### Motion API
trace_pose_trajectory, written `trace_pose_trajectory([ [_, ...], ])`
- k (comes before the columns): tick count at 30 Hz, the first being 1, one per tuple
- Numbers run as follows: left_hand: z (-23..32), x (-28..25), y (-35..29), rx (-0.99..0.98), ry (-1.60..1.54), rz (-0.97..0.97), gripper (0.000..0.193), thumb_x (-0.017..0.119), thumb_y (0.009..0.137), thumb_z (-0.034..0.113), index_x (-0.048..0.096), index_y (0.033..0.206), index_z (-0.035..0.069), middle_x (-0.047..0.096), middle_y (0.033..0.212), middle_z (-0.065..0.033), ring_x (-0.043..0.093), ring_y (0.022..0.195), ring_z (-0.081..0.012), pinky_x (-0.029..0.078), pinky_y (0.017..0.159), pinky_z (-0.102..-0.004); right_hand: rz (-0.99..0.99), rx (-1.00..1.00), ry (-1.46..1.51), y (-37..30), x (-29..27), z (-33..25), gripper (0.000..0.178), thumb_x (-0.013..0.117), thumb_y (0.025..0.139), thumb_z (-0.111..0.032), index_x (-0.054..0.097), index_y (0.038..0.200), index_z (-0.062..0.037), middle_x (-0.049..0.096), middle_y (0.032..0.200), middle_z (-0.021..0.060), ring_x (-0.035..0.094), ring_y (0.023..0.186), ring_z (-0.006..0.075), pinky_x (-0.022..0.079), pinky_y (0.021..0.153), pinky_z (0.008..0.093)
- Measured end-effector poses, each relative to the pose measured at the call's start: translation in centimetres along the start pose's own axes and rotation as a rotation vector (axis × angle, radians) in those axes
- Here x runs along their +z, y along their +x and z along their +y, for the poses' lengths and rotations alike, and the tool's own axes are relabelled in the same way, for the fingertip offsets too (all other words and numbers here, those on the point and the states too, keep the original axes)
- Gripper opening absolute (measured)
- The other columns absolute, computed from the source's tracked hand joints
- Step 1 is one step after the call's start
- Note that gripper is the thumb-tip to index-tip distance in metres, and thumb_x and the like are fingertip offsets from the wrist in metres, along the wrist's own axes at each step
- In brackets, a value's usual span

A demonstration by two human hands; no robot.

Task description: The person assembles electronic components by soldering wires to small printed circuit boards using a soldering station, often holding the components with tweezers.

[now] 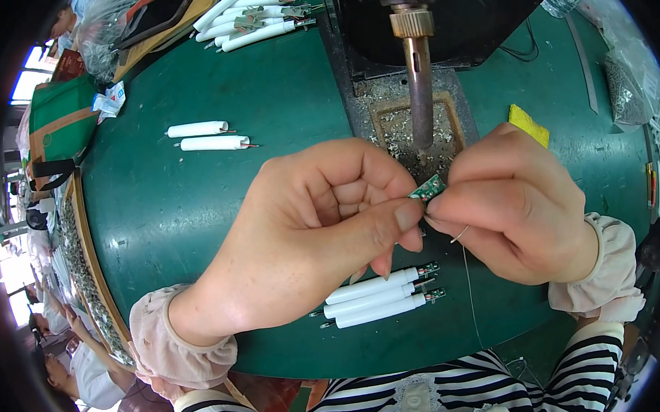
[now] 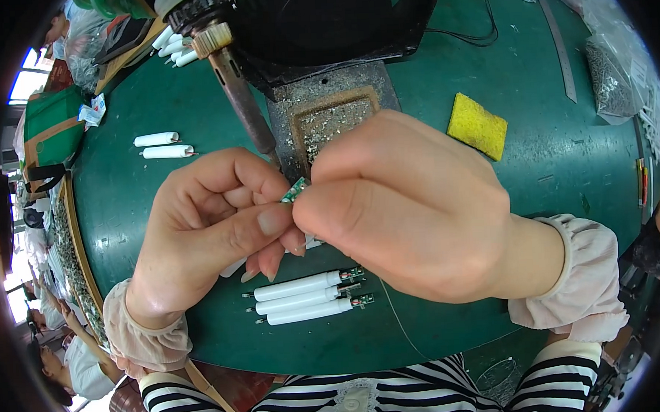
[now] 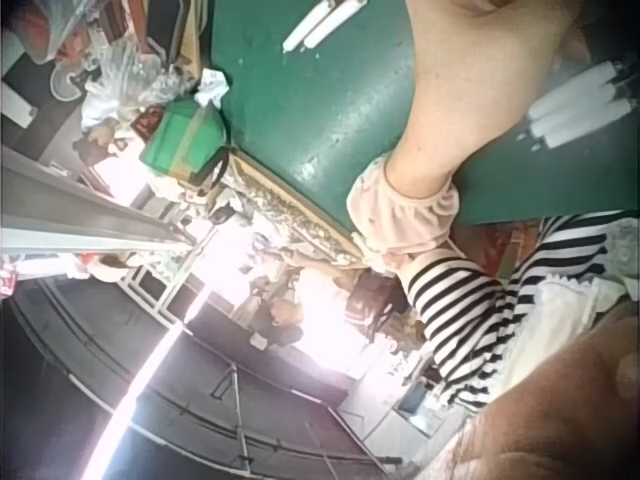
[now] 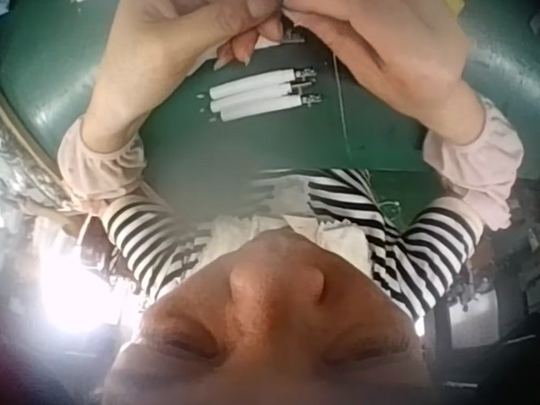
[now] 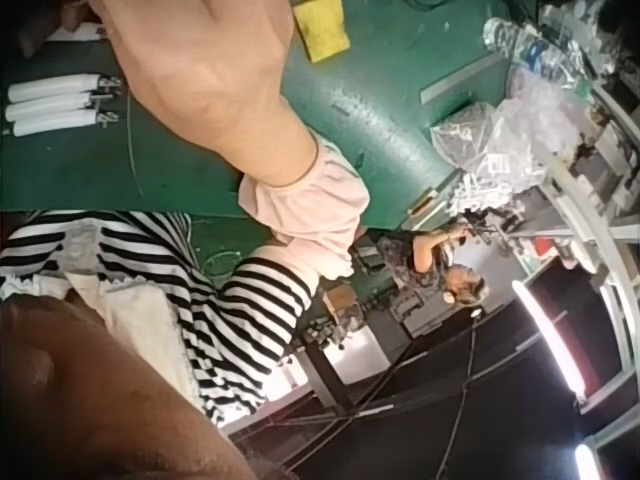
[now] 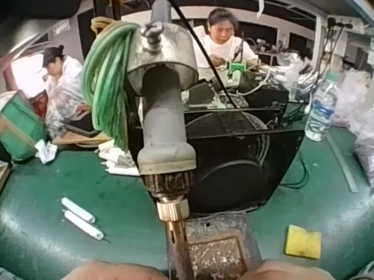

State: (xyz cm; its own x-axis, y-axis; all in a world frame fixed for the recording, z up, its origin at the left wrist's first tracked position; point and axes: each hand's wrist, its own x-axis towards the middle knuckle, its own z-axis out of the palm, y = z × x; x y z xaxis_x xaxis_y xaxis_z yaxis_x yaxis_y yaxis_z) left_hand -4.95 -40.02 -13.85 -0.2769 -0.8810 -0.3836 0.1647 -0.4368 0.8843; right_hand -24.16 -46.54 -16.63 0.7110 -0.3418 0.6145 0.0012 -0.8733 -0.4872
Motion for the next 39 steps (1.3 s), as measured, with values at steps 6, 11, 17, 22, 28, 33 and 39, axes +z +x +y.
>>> trace_pose_trajectory([
  [6,0.0,-0.6,0.0,-0.075,-0.075,-0.058,0.009,0.053,0.084,0.003,0.050,0.091,-0.002,0.062,0.078,-0.0110,0.055,0.057,-0.0086,0.041,0.048,-0.0177,0.036,-0.082,-0.090,-0.3,0.5,-0.2,0.029,0.070,0.061,0.001,0.057,0.087,-0.0054,0.051,0.081,0.0071,0.049,0.060,0.0204,0.040,0.053,0.0288],
  [11,0.0,-0.6,0.0,-0.103,-0.032,-0.096,0.010,0.054,0.084,0.004,0.051,0.091,-0.003,0.062,0.081,-0.0109,0.056,0.061,-0.0096,0.044,0.051,-0.0191,-0.030,0.035,-0.005,0.0,0.2,-0.3,0.022,0.066,0.065,0.002,0.056,0.083,-0.0029,0.051,0.077,0.0082,0.048,0.059,0.0206,0.040,0.051,0.0277],
  [17,-0.2,-0.3,-0.1,-0.071,0.138,-0.051,0.008,0.058,0.082,0.002,0.054,0.087,-0.002,0.063,0.080,-0.0104,0.057,0.063,-0.0092,0.045,0.052,-0.0180,-0.049,0.072,0.044,0.0,0.2,-0.2,0.018,0.064,0.066,0.003,0.054,0.081,-0.0008,0.052,0.075,0.0082,0.049,0.057,0.0196,0.039,0.048,0.0253],
  [22,-0.5,-0.4,0.0,-0.045,0.097,-0.027,0.006,0.058,0.082,0.003,0.054,0.083,-0.001,0.063,0.077,-0.0097,0.057,0.061,-0.0085,0.043,0.050,-0.0173,-0.210,0.572,0.339,1.6,-1.9,-1.2,0.024,0.060,0.072,0.006,0.049,0.092,-0.0019,0.054,0.083,0.0058,0.054,0.066,0.0090,0.042,0.054,0.0213],
  [28,-0.6,-0.8,0.6,-0.058,0.018,-0.007,0.006,0.058,0.082,0.003,0.053,0.082,0.000,0.062,0.074,-0.0108,0.057,0.057,-0.0097,0.042,0.047,-0.0172,-0.338,0.775,0.498,2.0,-3.8,-0.9,0.015,0.060,0.075,0.004,0.051,0.086,-0.0012,0.054,0.077,0.0031,0.057,0.068,0.0074,0.042,0.052,0.0187],
  [33,-0.6,-0.5,0.6,-0.040,-0.019,-0.010,0.006,0.057,0.082,0.004,0.053,0.082,-0.001,0.062,0.074,-0.0111,0.057,0.057,-0.0097,0.041,0.046,-0.0173,-0.179,0.639,0.325,1.3,-2.0,-1.2,0.016,0.063,0.075,0.001,0.054,0.089,-0.0001,0.054,0.073,0.0018,0.051,0.060,0.0045,0.039,0.048,0.0174],
  [39,-0.5,-0.4,0.7,-0.004,0.073,-0.012,0.006,0.056,0.083,0.004,0.052,0.082,-0.001,0.062,0.074,-0.0111,0.056,0.057,-0.0092,0.041,0.045,-0.0173,-0.132,0.542,0.328,1.1,-1.1,-0.7,0.017,0.062,0.076,-0.001,0.054,0.091,0.0001,0.054,0.075,0.0024,0.050,0.058,0.0046,0.039,0.049,0.0172],
])
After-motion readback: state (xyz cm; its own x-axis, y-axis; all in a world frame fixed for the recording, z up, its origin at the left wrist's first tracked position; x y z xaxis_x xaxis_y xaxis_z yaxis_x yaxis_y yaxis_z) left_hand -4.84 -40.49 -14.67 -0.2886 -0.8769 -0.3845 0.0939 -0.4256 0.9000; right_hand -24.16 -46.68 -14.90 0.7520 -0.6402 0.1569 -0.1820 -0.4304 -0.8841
